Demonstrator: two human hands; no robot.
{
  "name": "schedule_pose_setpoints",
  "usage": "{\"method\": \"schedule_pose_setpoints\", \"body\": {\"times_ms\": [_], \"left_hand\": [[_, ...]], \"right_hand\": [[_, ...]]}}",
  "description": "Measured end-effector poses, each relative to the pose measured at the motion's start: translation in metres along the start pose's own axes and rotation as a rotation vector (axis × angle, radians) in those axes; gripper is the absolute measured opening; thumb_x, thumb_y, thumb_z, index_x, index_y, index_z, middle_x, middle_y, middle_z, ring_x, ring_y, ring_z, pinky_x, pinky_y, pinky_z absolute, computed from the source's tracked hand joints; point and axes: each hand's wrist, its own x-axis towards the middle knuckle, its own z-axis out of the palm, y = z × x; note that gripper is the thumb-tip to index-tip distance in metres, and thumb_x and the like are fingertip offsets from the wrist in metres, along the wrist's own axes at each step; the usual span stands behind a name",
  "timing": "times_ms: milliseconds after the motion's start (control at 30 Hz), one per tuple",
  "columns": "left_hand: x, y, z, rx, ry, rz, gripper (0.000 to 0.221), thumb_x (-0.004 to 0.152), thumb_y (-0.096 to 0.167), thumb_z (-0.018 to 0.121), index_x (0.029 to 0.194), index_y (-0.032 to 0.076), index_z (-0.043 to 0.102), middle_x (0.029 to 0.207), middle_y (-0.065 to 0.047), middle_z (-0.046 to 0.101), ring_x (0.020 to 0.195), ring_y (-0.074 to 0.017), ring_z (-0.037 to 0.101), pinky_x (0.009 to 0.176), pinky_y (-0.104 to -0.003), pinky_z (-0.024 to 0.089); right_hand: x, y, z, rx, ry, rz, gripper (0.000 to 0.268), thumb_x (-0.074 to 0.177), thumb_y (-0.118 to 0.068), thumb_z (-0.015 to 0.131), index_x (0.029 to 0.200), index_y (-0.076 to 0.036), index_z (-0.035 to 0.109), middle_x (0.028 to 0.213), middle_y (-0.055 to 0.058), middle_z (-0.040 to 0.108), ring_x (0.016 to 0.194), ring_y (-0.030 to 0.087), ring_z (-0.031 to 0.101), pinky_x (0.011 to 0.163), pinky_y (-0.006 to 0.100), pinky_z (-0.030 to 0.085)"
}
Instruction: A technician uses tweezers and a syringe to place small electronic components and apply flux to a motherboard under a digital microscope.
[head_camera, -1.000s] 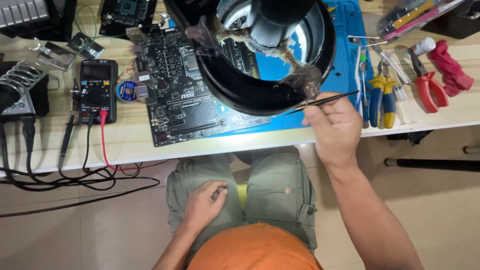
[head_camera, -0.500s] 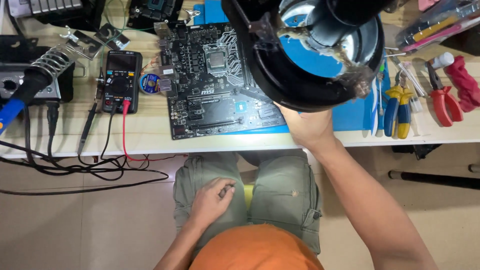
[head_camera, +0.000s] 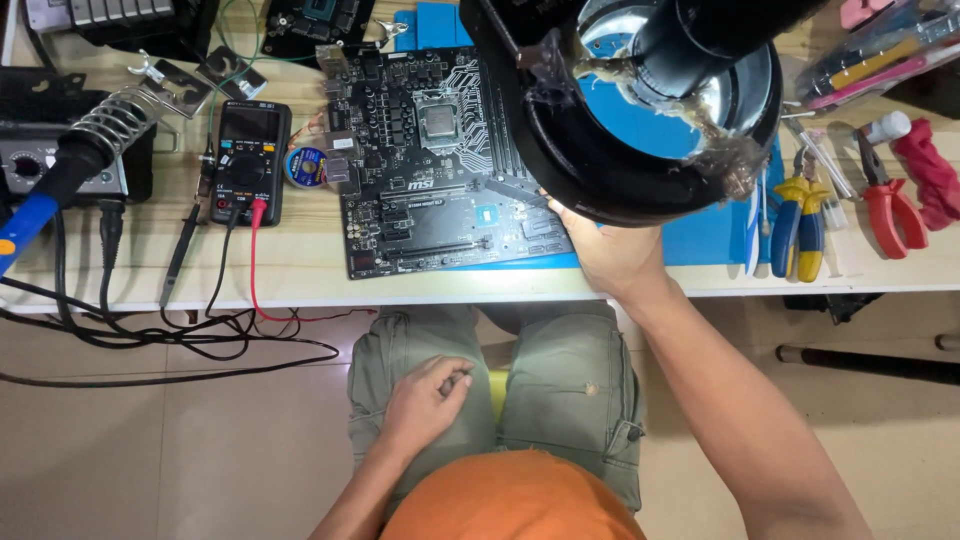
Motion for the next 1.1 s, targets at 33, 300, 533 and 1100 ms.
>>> {"method": "schedule_pose_setpoints", "body": {"times_ms": [33,300,533,1100], "left_hand": [[0.0,-0.001,0.001,0.0,0.003,-0.004,0.025,0.1,0.03,0.069,0.119,0.023,0.083,0.103,0.008,0.081,0.081,-0.0132,0.072,0.076,-0.035,0.058],[-0.003,0.0,-0.002,-0.018,-0.007,-0.029,0.027,0.1,0.029,0.068,0.12,0.021,0.084,0.107,0.007,0.083,0.085,-0.0125,0.074,0.078,-0.033,0.059],[0.0,-0.004,0.001,-0.049,0.001,0.0,0.028,0.101,0.032,0.068,0.121,0.023,0.085,0.105,0.007,0.083,0.084,-0.0127,0.075,0.079,-0.033,0.06],[-0.013,-0.016,0.01,-0.138,0.128,0.198,0.025,0.104,0.026,0.067,0.119,0.017,0.085,0.106,0.004,0.083,0.081,-0.0136,0.073,0.073,-0.032,0.059]], "right_hand": [[-0.001,-0.001,-0.001,0.099,0.031,0.055,0.028,0.101,-0.004,0.082,0.128,-0.005,0.075,0.13,0.012,0.072,0.122,0.028,0.066,0.115,0.042,0.049],[-0.013,-0.009,-0.014,0.835,0.272,0.45,0.017,0.09,0.008,0.072,0.091,-0.008,0.066,0.084,0.0,0.06,0.072,0.013,0.05,0.068,0.029,0.039],[-0.072,-0.016,-0.053,1.688,0.278,0.977,0.007,0.11,-0.017,0.069,0.106,-0.015,0.074,0.103,-0.001,0.071,0.066,0.008,0.046,0.07,0.029,0.036],[-0.079,-0.029,-0.028,1.756,0.356,1.099,0.009,0.108,-0.019,0.072,0.116,-0.017,0.076,0.109,-0.006,0.075,0.064,0.007,0.047,0.068,0.027,0.037]]}}
